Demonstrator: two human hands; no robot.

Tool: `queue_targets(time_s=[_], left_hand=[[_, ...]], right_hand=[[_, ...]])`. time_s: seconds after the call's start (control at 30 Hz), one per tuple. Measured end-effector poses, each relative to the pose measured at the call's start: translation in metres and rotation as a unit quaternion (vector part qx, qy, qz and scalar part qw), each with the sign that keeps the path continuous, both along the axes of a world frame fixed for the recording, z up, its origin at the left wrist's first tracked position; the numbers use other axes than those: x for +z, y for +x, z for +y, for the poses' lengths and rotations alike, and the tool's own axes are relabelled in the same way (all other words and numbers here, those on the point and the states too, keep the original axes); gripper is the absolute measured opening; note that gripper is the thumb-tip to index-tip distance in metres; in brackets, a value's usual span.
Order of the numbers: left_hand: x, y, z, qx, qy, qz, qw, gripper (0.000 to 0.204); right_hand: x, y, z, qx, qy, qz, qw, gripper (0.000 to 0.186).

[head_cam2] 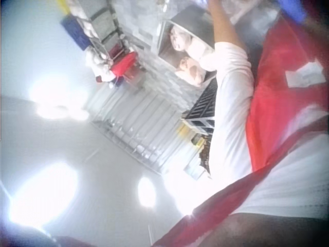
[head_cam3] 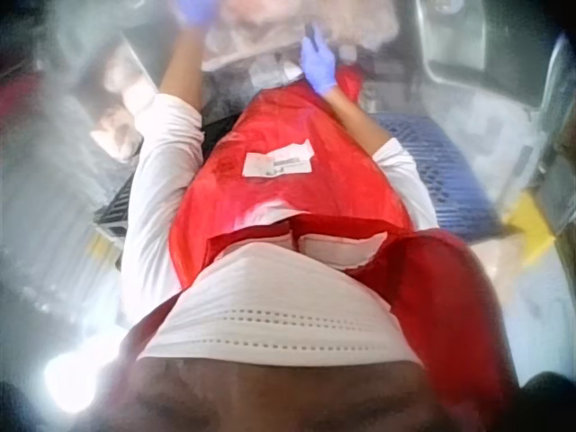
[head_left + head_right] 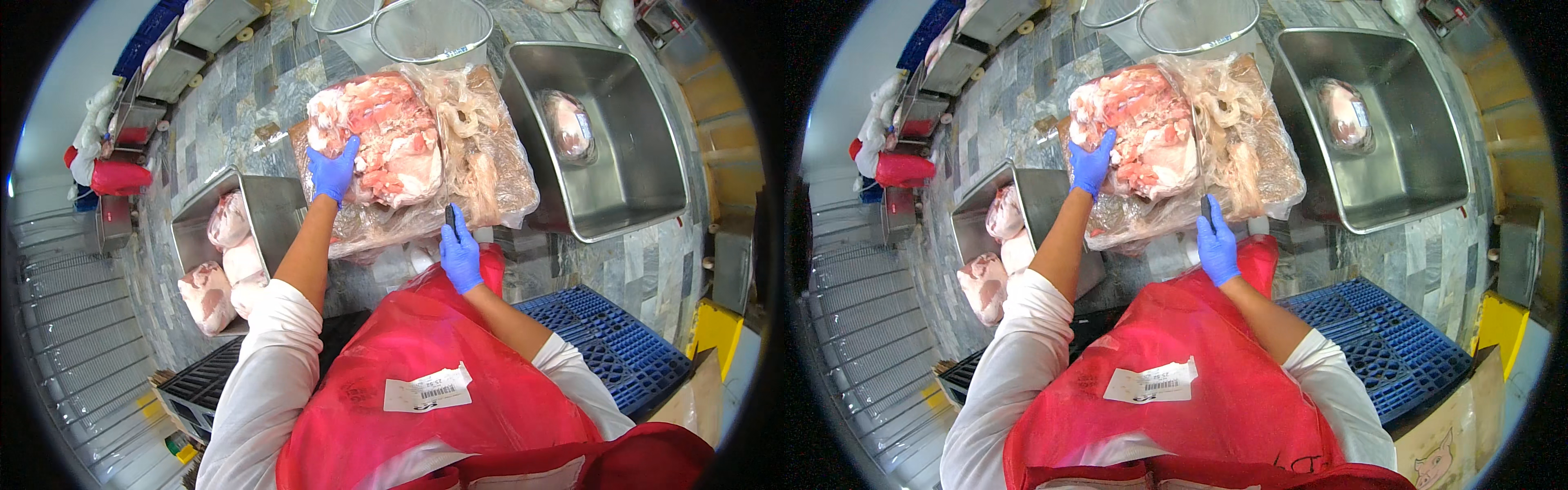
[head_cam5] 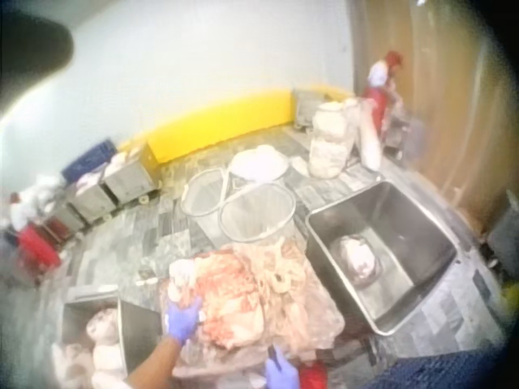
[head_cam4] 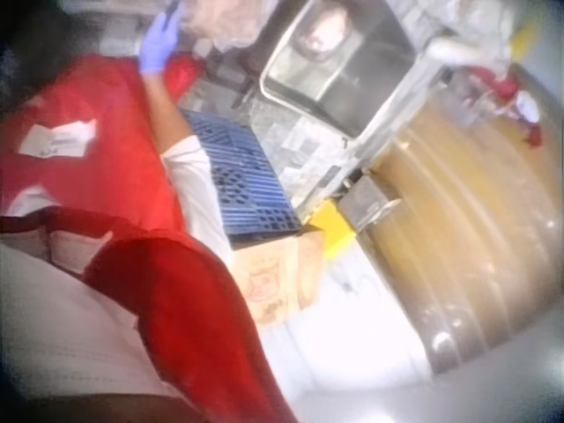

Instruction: The person uses a knife to trim and separate a large piece of raw meat on a cutting board. They remove fat and connective tissue, then place trimmed portions into a metal tray nearby.

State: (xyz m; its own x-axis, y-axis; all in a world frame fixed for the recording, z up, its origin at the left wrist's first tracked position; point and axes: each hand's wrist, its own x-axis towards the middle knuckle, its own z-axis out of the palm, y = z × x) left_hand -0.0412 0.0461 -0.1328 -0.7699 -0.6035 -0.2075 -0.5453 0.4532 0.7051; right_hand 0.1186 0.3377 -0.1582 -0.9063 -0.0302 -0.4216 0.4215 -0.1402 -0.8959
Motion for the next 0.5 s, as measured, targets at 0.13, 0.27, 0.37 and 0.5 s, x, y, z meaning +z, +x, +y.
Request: queue_targets(time_s=[0.13,0.27,0.37,0.5], left_hand=[[-0.006,0.005,-0.024,-0.025,0.009,-0.004,1.0,0.146],[0.012,0.009,-0.014,-0.111,0.153,0.094,0.977,0.13],[-0.001,0.028,-0.029,-0.087,-0.092,0.063,0.99,0.102],[0.033,0.062,0.025,-0.178,-0.27,0.206,0.924,0.078]], right_hand=[[0.046,0.004,0.031,0.054,-0.04,-0.015,0.998,0.053],[0.044,0.03,0.077,0.045,0.058,-0.024,0.997,0.054],[0.036,0.049,0.109,0.076,0.164,-0.016,0.983,0.054],[0.05,0.055,0.135,0.076,0.193,-0.006,0.978,0.054]])
